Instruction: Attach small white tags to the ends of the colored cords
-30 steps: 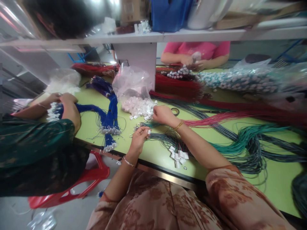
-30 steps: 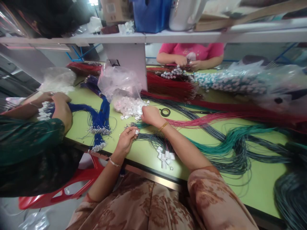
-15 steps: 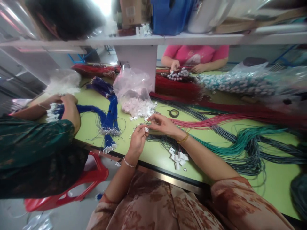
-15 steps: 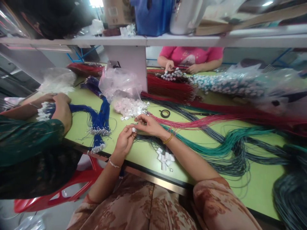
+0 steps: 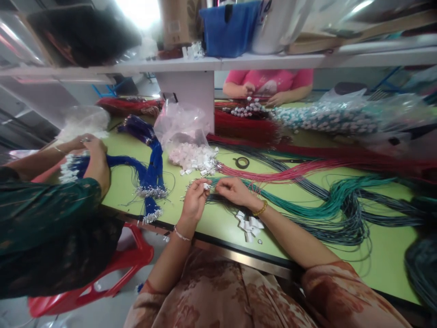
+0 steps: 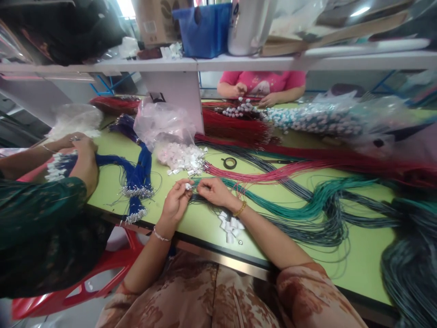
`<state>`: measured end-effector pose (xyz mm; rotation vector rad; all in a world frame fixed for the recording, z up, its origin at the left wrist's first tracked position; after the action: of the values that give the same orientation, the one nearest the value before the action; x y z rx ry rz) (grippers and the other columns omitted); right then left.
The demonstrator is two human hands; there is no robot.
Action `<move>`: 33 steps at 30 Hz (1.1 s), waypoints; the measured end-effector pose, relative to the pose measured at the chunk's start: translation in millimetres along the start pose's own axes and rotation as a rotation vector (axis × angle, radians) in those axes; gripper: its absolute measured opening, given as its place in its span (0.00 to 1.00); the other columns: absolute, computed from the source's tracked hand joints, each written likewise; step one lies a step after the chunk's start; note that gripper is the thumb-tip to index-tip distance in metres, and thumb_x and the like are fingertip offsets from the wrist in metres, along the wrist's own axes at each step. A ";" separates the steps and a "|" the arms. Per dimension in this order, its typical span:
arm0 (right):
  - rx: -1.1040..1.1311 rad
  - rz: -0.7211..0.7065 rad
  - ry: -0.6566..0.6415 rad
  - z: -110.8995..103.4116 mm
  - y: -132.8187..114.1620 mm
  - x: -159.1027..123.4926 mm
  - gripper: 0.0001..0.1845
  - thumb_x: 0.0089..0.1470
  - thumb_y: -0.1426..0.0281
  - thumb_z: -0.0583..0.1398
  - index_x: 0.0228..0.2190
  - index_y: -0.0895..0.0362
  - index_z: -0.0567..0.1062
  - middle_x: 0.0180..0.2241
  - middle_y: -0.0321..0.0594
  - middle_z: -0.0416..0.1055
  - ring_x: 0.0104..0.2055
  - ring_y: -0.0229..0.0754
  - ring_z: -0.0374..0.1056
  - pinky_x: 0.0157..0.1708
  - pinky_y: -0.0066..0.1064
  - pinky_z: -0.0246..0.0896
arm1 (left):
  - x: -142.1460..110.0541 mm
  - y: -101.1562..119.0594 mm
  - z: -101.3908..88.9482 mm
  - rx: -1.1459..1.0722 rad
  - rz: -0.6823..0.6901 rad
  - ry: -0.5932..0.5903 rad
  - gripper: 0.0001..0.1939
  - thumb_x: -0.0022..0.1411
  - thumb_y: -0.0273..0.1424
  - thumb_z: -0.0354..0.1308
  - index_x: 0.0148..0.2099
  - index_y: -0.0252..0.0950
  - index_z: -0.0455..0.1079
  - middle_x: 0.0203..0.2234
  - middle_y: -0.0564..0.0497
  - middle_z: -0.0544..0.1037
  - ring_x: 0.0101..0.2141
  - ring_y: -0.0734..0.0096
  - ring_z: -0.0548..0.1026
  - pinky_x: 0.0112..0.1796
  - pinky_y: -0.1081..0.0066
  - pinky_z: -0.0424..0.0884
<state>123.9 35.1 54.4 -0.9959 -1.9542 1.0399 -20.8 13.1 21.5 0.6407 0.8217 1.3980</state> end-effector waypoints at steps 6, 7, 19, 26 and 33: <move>-0.025 0.025 -0.020 0.8 2.1 -1.5 0.10 0.49 0.71 0.53 0.20 0.60 0.68 0.18 0.31 0.59 0.22 0.31 0.53 0.24 0.23 0.46 | -0.7 -0.3 4.7 0.022 0.004 -0.021 0.08 0.53 0.31 0.65 0.37 0.34 0.74 0.36 0.48 0.77 0.31 0.76 0.69 0.33 0.75 0.64; -0.027 0.030 -0.023 0.7 3.1 -1.4 0.11 0.50 0.71 0.53 0.19 0.60 0.68 0.18 0.31 0.59 0.22 0.31 0.53 0.24 0.23 0.46 | -0.8 -0.2 5.3 0.036 0.011 -0.024 0.09 0.52 0.31 0.66 0.36 0.35 0.74 0.36 0.48 0.77 0.31 0.76 0.69 0.33 0.75 0.64; -0.310 -0.069 -0.055 -0.2 -3.8 -4.3 0.12 0.56 0.71 0.53 0.22 0.59 0.68 0.19 0.33 0.62 0.21 0.32 0.51 0.24 0.26 0.40 | 4.6 -18.5 12.4 0.166 0.022 0.066 0.13 0.49 0.34 0.68 0.36 0.33 0.75 0.24 0.52 0.74 0.24 0.79 0.66 0.28 0.75 0.62; -0.383 -0.015 -0.096 -8.8 0.2 -3.9 0.12 0.57 0.69 0.53 0.25 0.59 0.72 0.20 0.35 0.66 0.22 0.33 0.53 0.26 0.27 0.42 | 11.5 -21.9 21.7 0.145 0.020 0.054 0.11 0.49 0.32 0.67 0.35 0.32 0.75 0.21 0.54 0.72 0.22 0.80 0.64 0.26 0.76 0.60; -0.758 0.314 0.080 -53.7 44.1 40.5 0.13 0.58 0.67 0.54 0.36 0.59 0.76 0.37 0.48 0.74 0.37 0.43 0.66 0.33 0.28 0.51 | 23.0 -38.1 8.9 0.137 -0.120 0.089 0.09 0.50 0.29 0.66 0.35 0.31 0.76 0.28 0.49 0.77 0.25 0.80 0.68 0.28 0.77 0.62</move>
<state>163.4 104.9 47.9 -1.7603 -2.2068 0.3693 8.5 33.3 -6.7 0.6266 1.0168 1.2762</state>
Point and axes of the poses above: each hand's wrist, its own x-axis towards the middle knuckle, its own z-axis out of the palm, y = z × x, the point moved 5 cm from there along x, towards the middle knuckle
